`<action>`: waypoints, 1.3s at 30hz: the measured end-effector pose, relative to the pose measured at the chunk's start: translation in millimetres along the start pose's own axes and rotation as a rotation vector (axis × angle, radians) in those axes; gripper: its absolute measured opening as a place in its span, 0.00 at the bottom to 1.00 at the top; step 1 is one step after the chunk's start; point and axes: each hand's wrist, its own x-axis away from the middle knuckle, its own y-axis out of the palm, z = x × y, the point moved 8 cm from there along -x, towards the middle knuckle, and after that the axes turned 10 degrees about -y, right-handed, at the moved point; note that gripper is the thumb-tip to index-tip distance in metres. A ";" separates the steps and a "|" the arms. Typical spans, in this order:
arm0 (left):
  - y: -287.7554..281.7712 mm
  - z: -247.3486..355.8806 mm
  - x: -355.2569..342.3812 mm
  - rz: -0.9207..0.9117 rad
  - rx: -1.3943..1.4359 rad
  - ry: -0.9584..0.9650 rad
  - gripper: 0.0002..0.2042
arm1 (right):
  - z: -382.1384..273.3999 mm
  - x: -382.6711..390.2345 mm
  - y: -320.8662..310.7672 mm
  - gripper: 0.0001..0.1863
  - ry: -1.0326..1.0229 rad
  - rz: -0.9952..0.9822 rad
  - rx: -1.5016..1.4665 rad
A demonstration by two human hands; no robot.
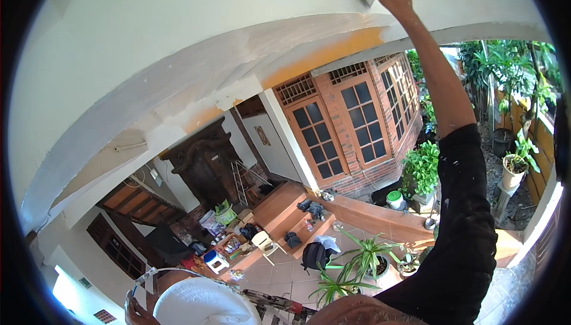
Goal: The recorder is painting the beams of an outdoor ceiling with white paint using a brush while standing on a ladder.
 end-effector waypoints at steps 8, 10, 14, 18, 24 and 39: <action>-12.1 -0.6 3.7 0.017 0.044 -0.006 0.16 | -137.3 -51.4 -22.8 0.13 -0.158 0.032 -0.248; -9.9 5.6 4.1 0.019 0.065 0.023 0.16 | -133.5 -68.6 -25.9 0.10 0.126 -0.079 -0.744; -9.8 4.5 5.0 0.039 0.030 -0.006 0.16 | -66.0 -33.1 19.7 0.10 0.475 -0.055 -1.107; -7.1 6.8 4.7 0.037 0.011 0.011 0.15 | 29.3 10.1 28.3 0.14 0.645 0.000 -0.995; -10.1 10.0 6.1 0.033 0.076 0.035 0.15 | 136.8 48.7 26.8 0.19 0.573 0.103 -0.728; -9.9 3.2 3.9 0.040 -0.012 0.012 0.15 | 17.4 6.7 29.0 0.13 -0.004 -0.012 0.047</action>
